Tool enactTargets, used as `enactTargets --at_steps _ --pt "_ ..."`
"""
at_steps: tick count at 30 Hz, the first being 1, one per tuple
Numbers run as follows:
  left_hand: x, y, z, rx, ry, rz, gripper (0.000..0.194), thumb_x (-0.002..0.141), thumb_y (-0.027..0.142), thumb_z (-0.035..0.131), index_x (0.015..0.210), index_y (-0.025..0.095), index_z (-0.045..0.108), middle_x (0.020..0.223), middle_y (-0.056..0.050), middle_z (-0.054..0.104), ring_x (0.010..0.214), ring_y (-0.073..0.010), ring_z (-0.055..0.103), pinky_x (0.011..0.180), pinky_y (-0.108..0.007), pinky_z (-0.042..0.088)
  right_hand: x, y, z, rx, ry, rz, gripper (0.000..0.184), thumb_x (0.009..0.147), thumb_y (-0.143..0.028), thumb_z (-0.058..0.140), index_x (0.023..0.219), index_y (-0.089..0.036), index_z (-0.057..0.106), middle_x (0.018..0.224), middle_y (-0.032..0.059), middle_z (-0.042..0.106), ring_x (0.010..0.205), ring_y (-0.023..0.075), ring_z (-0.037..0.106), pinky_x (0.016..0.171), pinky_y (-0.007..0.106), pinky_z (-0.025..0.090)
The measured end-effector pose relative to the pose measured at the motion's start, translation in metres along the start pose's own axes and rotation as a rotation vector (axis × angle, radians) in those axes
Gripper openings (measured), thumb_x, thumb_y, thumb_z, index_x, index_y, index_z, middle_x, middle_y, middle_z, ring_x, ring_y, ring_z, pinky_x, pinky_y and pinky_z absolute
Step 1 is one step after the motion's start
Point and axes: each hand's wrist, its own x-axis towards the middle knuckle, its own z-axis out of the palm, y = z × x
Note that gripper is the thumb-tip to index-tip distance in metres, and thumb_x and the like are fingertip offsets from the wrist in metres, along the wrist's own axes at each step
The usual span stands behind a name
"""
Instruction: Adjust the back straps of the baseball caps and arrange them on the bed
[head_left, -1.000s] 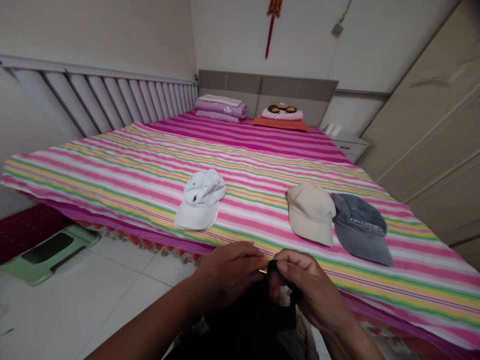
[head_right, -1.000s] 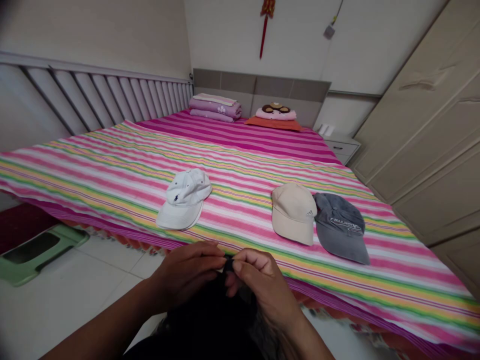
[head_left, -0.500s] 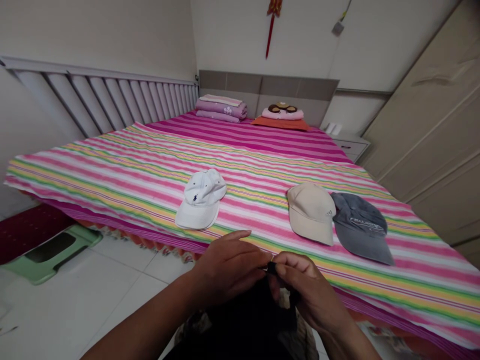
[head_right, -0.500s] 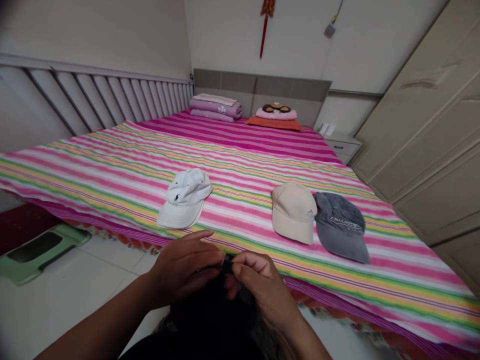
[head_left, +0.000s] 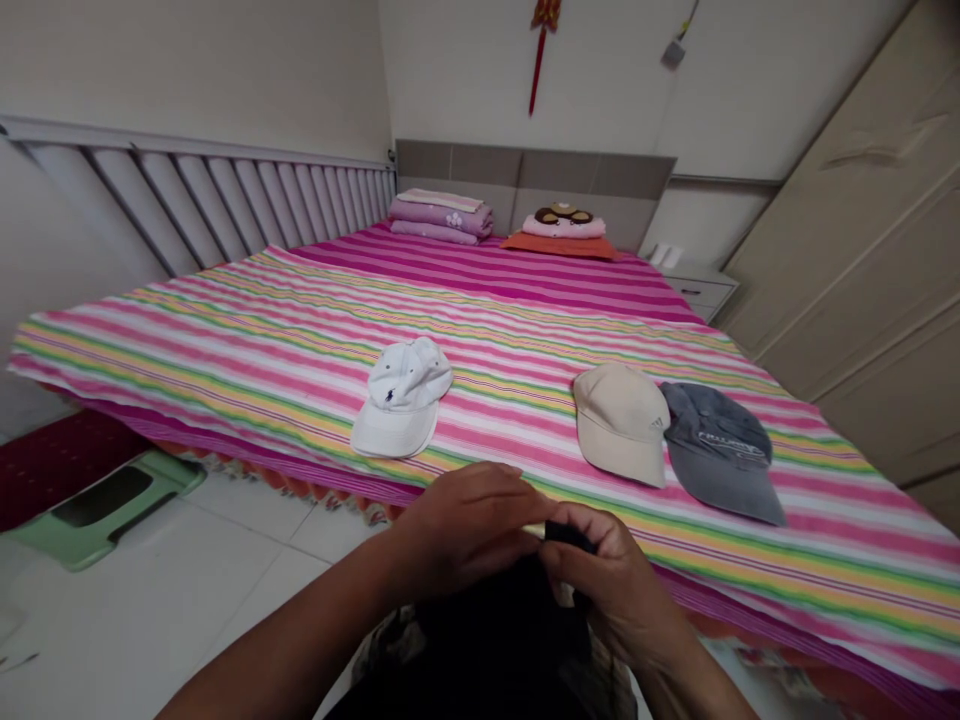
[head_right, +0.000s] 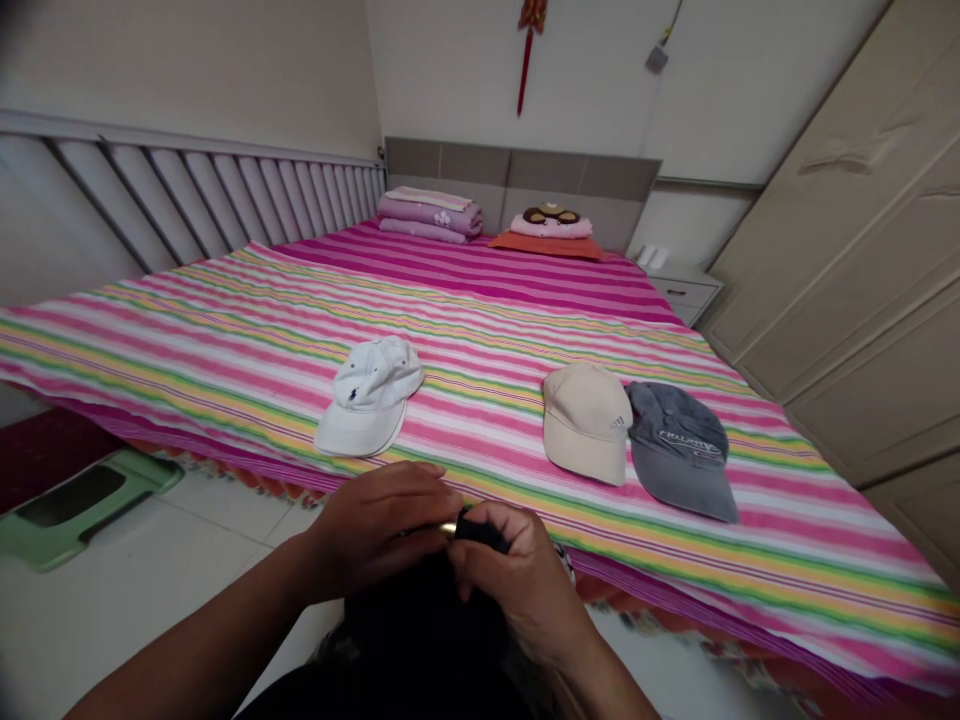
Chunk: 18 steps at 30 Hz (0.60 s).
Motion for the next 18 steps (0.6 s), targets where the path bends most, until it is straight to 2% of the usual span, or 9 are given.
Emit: enactTargets --at_steps 3,7,11,15,18 --pt "-0.004 -0.003 0.006 -0.157 0.071 -0.138 0.037 0.074 0.022 0.066 0.109 0.016 0.056 0.093 -0.01 0.066 0.088 -0.0153 0.062 0.075 -0.025 0.052 0.0 -0.001 0.003 0.069 0.036 -0.012 0.023 0.063 -0.031 0.072 0.06 -0.015 0.056 0.042 -0.006 0.049 0.038 0.0041 0.036 0.041 0.018 0.024" --pt "-0.009 -0.005 0.013 -0.319 0.095 -0.219 0.043 0.068 0.021 0.071 0.109 0.018 0.059 0.096 -0.01 0.066 0.091 -0.0172 0.062 0.077 -0.027 0.052 0.0 -0.001 0.004 0.086 0.059 0.016 0.025 0.06 -0.032 0.073 0.059 -0.015 0.054 0.044 -0.0051 0.051 0.036 0.0054 0.04 0.04 0.019 0.027" --pt "-0.013 -0.004 0.018 -0.513 0.164 -0.419 0.039 0.066 0.016 0.072 0.104 0.019 0.063 0.1 -0.01 0.064 0.092 -0.0172 0.062 0.075 -0.027 0.053 -0.001 -0.002 0.004 0.068 0.046 0.025 0.024 0.062 -0.032 0.072 0.063 -0.016 0.055 0.046 -0.0046 0.052 0.038 0.0063 0.041 0.041 0.019 0.028" --pt "-0.016 -0.002 0.021 -0.803 0.16 -0.67 0.026 0.063 0.014 0.074 0.089 0.016 0.067 0.109 -0.012 0.06 0.092 -0.0182 0.064 0.073 -0.026 0.054 -0.002 -0.003 0.005 0.081 0.002 -0.013 0.025 0.07 -0.038 0.066 0.068 -0.016 0.055 0.049 -0.0042 0.051 0.042 0.0064 0.04 0.042 0.019 0.026" --pt "-0.014 0.0 0.019 -0.848 0.152 -0.718 0.023 0.064 0.013 0.073 0.086 0.015 0.068 0.112 -0.012 0.059 0.091 -0.0179 0.063 0.073 -0.026 0.054 -0.003 -0.003 0.007 0.14 0.023 -0.045 0.028 0.077 -0.041 0.059 0.066 -0.017 0.051 0.047 -0.005 0.047 0.042 0.0061 0.036 0.042 0.019 0.024"
